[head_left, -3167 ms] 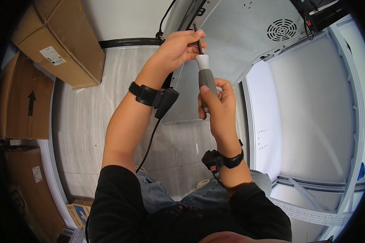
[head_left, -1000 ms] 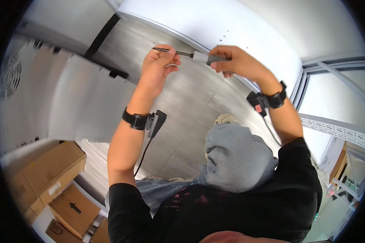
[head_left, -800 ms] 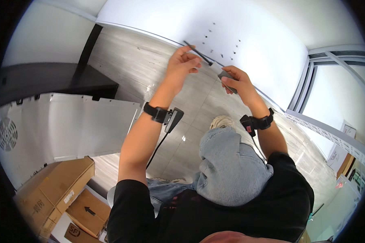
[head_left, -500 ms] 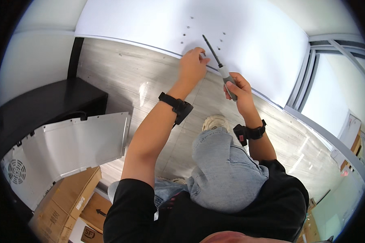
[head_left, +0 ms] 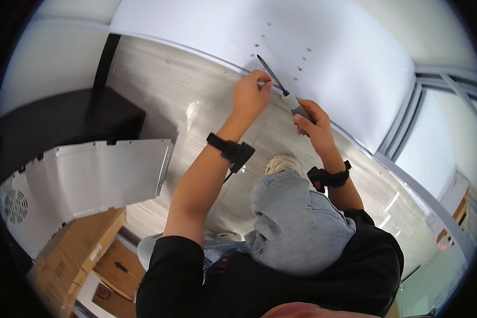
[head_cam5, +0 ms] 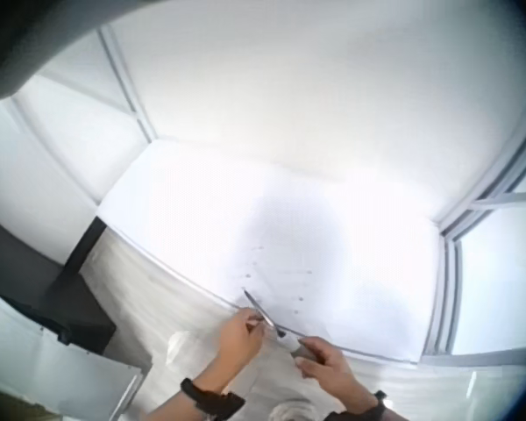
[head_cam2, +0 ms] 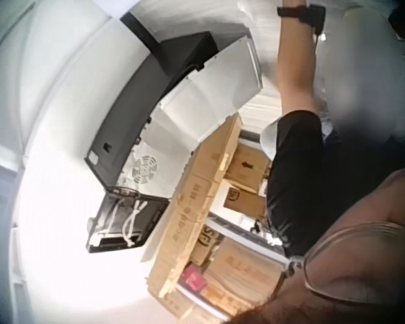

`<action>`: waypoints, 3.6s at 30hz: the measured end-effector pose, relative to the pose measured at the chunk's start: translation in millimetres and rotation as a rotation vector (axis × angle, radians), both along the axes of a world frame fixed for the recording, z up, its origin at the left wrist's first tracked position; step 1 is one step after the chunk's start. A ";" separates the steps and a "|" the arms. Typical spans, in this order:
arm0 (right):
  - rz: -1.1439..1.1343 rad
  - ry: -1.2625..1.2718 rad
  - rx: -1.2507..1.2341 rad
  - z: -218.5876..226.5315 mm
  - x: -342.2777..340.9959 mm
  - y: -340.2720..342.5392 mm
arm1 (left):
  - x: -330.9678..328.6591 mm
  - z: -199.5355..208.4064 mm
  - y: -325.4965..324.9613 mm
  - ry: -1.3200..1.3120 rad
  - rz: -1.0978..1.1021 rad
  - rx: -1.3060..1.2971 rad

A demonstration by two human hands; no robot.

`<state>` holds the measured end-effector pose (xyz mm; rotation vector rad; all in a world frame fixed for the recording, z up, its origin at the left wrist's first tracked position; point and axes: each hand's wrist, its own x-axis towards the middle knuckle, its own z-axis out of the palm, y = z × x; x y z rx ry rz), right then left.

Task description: The person wipes the interior of an electronic device with a blue cloth, then picks up a metal panel and uses a screwdriver to fasten it to the device. The person secures the panel by tightening multiple screws.

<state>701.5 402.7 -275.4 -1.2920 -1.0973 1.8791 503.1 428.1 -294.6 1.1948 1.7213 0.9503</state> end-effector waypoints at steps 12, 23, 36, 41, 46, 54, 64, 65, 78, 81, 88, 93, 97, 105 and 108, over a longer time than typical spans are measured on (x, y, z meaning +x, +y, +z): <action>0.684 -0.142 0.441 31.9 -131.4 -0.7 | -175.5 41.0 -141.7 -1.030 0.618 0.065; 0.997 -0.107 0.525 36.5 -230.1 -27.8 | -232.0 35.1 -243.1 -0.952 0.850 0.139; 1.374 -0.314 0.420 44.9 -255.3 -29.7 | -232.1 12.8 -296.4 -0.593 0.735 -0.081; 1.470 -0.340 0.294 32.9 -273.1 -30.8 | -229.2 -7.0 -315.2 -0.936 0.891 -0.013; 1.559 -0.354 0.230 14.7 -280.6 -48.0 | -239.6 -30.0 -315.3 -1.062 1.034 -0.150; 1.393 -0.411 -0.004 14.3 -305.1 -81.0 | -295.0 -64.4 -295.4 -1.031 0.975 -0.109; 0.954 -0.361 -0.152 -33.8 -354.2 -134.0 | -377.3 -96.4 -270.4 -0.957 0.998 -0.084; 0.917 -0.338 -0.156 -39.6 -356.8 -138.8 | -383.6 -99.4 -268.4 -0.968 0.998 -0.087; 0.550 -0.203 -0.214 -98.2 -373.2 -196.2 | -399.5 -124.8 -256.0 -0.827 1.047 -0.176; 0.562 -0.233 -0.201 -96.0 -377.2 -198.3 | -396.5 -127.1 -249.0 -0.782 1.111 -0.190; 0.488 -0.275 -0.204 -98.9 -389.4 -209.7 | -395.3 -139.9 -237.3 -0.771 1.217 -0.227; 0.481 -0.253 -0.233 -106.9 -392.6 -210.0 | -395.0 -145.6 -241.4 -0.768 1.229 -0.181; 0.465 -0.224 -0.241 -112.3 -392.3 -208.3 | -392.4 -144.5 -238.8 -0.747 1.252 -0.183; 0.453 -0.267 -0.218 -99.4 -399.4 -203.1 | -393.8 -147.4 -234.6 -0.762 1.314 -0.211; 0.433 -0.223 -0.236 -106.6 -399.3 -203.9 | -391.9 -143.1 -230.2 -0.765 1.345 -0.224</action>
